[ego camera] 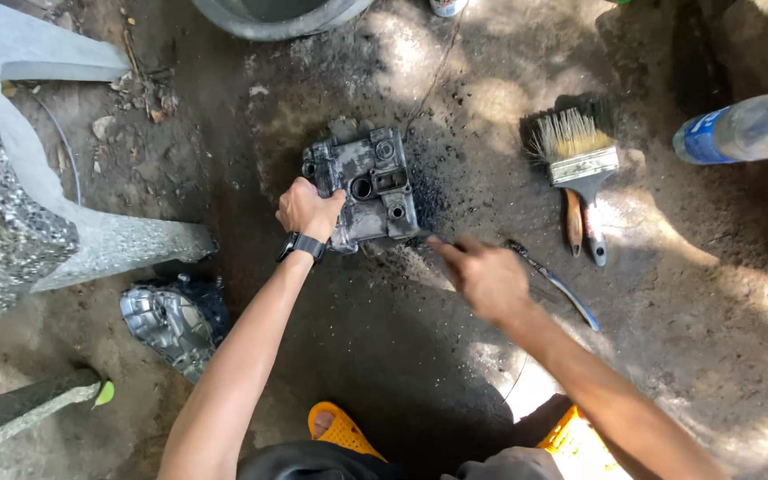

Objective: Cleaning a motorcycle engine cylinder head using a small brush and a scraper tool with a cleaning solution.

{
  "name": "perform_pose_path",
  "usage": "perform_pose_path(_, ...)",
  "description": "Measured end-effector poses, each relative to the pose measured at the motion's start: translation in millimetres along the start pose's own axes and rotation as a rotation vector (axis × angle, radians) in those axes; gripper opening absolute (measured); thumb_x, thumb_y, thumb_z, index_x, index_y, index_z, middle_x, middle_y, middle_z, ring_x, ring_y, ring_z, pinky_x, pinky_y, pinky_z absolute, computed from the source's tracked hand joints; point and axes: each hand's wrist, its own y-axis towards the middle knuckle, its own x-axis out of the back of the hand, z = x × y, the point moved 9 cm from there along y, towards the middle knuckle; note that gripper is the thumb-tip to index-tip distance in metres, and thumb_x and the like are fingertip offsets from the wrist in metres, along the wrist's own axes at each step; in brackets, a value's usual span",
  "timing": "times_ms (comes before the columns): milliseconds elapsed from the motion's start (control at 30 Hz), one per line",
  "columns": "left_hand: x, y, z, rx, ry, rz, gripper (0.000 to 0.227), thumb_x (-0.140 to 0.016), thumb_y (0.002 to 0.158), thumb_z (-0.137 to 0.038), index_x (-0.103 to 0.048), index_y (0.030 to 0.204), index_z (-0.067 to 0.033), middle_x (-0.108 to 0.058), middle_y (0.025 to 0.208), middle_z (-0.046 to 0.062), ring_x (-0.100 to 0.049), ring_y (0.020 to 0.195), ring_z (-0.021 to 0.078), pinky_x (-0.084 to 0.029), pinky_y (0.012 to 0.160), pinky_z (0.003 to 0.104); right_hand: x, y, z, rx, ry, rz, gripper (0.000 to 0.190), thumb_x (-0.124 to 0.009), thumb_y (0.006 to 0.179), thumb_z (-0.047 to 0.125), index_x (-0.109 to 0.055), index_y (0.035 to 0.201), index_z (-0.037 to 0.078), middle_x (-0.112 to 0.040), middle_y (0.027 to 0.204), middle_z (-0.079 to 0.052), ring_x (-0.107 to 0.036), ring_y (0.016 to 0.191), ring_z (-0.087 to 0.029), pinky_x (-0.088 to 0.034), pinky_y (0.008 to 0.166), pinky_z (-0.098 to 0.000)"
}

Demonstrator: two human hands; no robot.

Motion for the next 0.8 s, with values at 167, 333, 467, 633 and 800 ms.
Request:
perform_pose_path(167,-2.9,0.6,-0.7,0.025,0.018,0.061,0.046,-0.09,0.068,-0.037,-0.069,0.088,-0.0014,-0.073,0.092,0.021,-0.07,0.091,0.0421,-0.053,0.086,0.055,-2.6,6.8,5.7,-0.022,-0.042,0.086,0.041,-0.059,0.098,0.023,-0.064,0.139,0.028,-0.065,0.094,-0.009,-0.061,0.051,-0.019,-0.051,0.039,-0.036)
perform_pose_path(333,-2.8,-0.9,1.1,0.002,-0.012,0.056,0.048,-0.091,0.068,-0.036,-0.068,0.09,-0.0002,-0.073,0.092,0.021,-0.071,0.089,0.0409,-0.055,0.082,0.054,2.0,8.1,-3.8,0.022,-0.036,0.091,0.037,-0.058,0.101,0.023,-0.065,0.137,0.026,-0.063,0.086,-0.007,-0.058,0.052,-0.019,-0.049,0.032,-0.0326)
perform_pose_path(467,-3.0,-2.5,3.8,0.017,-0.005,0.063,0.048,-0.092,0.068,-0.036,-0.068,0.09,-0.0005,-0.073,0.092,0.021,-0.071,0.088,0.041,-0.055,0.08,0.054,10.5,5.2,-7.0,-0.083,0.085,0.01,0.032,-0.061,0.1,0.023,-0.07,0.131,0.025,-0.066,0.084,-0.007,-0.059,0.054,-0.023,-0.053,0.047,-0.0413)
perform_pose_path(633,-10.7,5.6,1.2,-0.083,0.037,0.004,0.048,-0.093,0.068,-0.036,-0.069,0.087,-0.0001,-0.073,0.09,0.022,-0.071,0.086,0.0416,-0.055,0.077,0.055,3.8,-19.3,-34.4,-0.246,0.332,-0.213,0.024,-0.068,0.096,0.019,-0.076,0.118,0.019,-0.078,0.099,-0.008,-0.069,0.068,-0.021,-0.058,0.063,-0.0388)
perform_pose_path(800,-10.4,14.8,6.6,-0.209,-0.021,-0.049,0.041,-0.092,0.068,-0.031,-0.07,0.081,0.0005,-0.073,0.082,0.02,-0.071,0.08,0.0391,-0.057,0.075,0.049,-37.9,-44.3,-61.5,-0.663,0.86,-0.315,0.036,-0.068,0.095,0.011,-0.07,0.13,0.014,-0.078,0.088,-0.006,-0.07,0.071,-0.011,-0.057,0.066,-0.0296)
